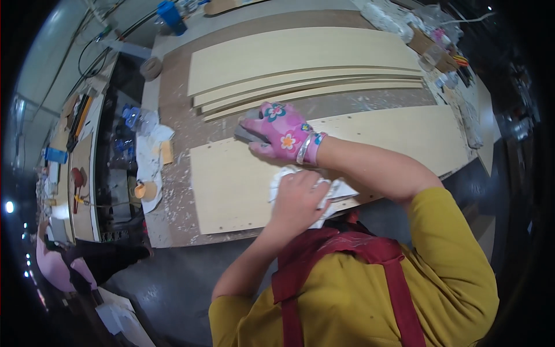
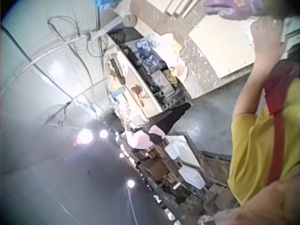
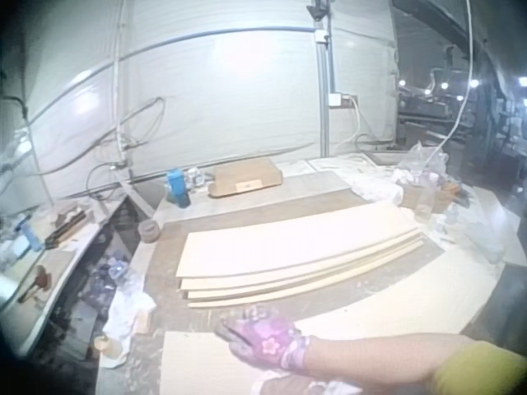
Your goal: The person sands the surface of a large, light-colored wooden board using a sanding block held in the right hand. The person wears a pink glove on the right hand and uses a white cloth in the left hand to wipe away dust from the board during the process. The task is performed on a workbench in a workshop environment.
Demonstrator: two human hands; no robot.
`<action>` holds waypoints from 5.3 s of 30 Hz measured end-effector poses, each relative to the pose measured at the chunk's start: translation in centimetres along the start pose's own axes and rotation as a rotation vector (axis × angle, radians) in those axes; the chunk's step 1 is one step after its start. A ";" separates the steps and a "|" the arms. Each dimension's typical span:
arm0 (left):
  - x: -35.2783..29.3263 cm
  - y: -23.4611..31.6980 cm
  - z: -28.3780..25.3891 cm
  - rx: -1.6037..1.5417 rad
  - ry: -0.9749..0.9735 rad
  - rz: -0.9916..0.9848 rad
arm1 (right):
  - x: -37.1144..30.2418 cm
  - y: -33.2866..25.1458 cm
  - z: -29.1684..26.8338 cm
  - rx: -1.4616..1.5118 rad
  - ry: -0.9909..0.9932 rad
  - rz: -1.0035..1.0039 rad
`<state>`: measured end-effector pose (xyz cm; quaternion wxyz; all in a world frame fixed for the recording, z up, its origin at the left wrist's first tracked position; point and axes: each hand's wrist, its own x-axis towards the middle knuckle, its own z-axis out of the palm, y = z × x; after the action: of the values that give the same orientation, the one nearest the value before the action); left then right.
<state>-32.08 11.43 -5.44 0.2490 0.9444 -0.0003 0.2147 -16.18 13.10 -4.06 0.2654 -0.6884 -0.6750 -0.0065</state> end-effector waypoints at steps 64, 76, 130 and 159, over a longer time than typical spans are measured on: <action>-1.5 -0.2 1.3 -0.050 0.222 0.022 | 11.3 -11.0 7.8 0.050 -0.232 -0.511; -0.8 0.0 0.7 -0.038 0.042 -0.057 | 14.8 -6.7 1.4 -0.017 -0.477 0.218; -2.6 -18.6 -9.5 0.410 0.001 -0.187 | -23.8 -6.8 -7.6 -0.324 0.050 0.363; 2.1 -10.0 -3.6 0.256 -0.125 -0.098 | -39.5 5.0 -13.5 -0.065 0.876 0.880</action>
<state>-30.52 22.12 -6.47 0.1362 0.9789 0.0577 0.1412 -10.26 -28.26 -8.73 0.4743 -0.8433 -0.1557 -0.1988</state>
